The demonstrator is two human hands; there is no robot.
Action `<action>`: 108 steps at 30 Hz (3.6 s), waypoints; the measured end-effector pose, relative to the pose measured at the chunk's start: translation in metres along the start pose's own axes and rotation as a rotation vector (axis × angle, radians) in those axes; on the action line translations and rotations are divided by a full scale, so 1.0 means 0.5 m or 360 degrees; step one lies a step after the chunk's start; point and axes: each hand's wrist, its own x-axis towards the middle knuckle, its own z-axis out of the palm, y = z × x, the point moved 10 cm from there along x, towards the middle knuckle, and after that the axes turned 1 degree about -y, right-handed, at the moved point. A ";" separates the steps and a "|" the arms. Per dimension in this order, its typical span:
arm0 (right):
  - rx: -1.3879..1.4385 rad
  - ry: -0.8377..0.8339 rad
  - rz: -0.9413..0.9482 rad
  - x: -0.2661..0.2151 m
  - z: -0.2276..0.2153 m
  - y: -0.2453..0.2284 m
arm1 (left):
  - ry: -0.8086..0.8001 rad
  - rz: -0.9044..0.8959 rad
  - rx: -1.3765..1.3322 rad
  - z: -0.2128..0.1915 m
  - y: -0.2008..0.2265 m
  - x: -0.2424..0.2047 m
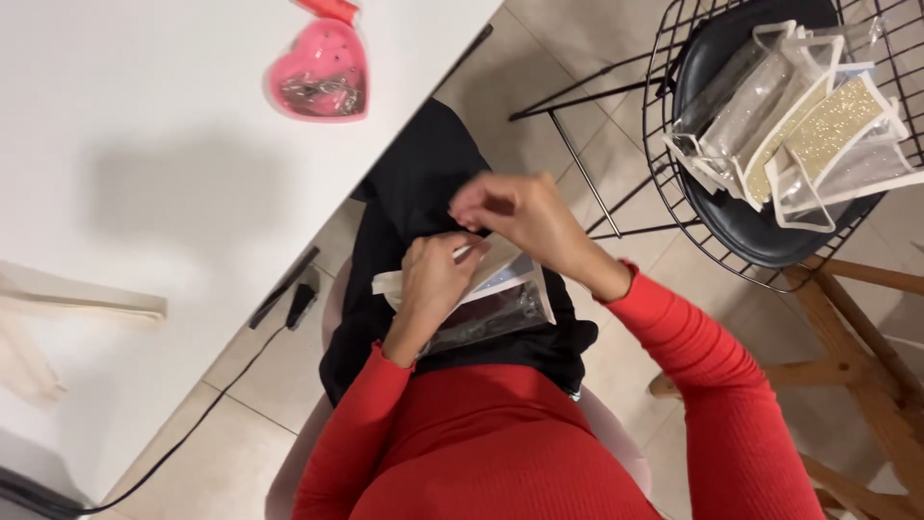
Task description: The person cuts a strip of white fabric using gold-handled scissors, then places it on a clear pouch with a blue glittery panel. They retrieve a heart-shaped pin container and use pins to secure the fabric strip to the pouch edges.
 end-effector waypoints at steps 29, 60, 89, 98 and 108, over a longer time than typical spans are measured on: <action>-0.0683 0.0632 -0.0085 -0.173 0.001 0.150 | 0.0178 0.0180 0.0123 0.000 0.035 -0.029; -0.0644 0.0663 -0.0334 -0.182 0.014 0.144 | -0.0135 0.0067 -0.0313 0.012 -0.003 -0.011; 0.0704 0.0610 0.0333 -0.242 -0.056 0.235 | -0.0173 0.0490 -0.0131 0.012 0.162 -0.034; 0.0741 0.0536 0.0351 -0.237 -0.067 0.223 | -0.0059 0.0333 -0.0330 0.006 0.151 -0.033; -0.0660 0.0694 -0.0300 -0.046 -0.157 -0.111 | 0.0222 0.0368 -0.0064 0.052 0.078 0.023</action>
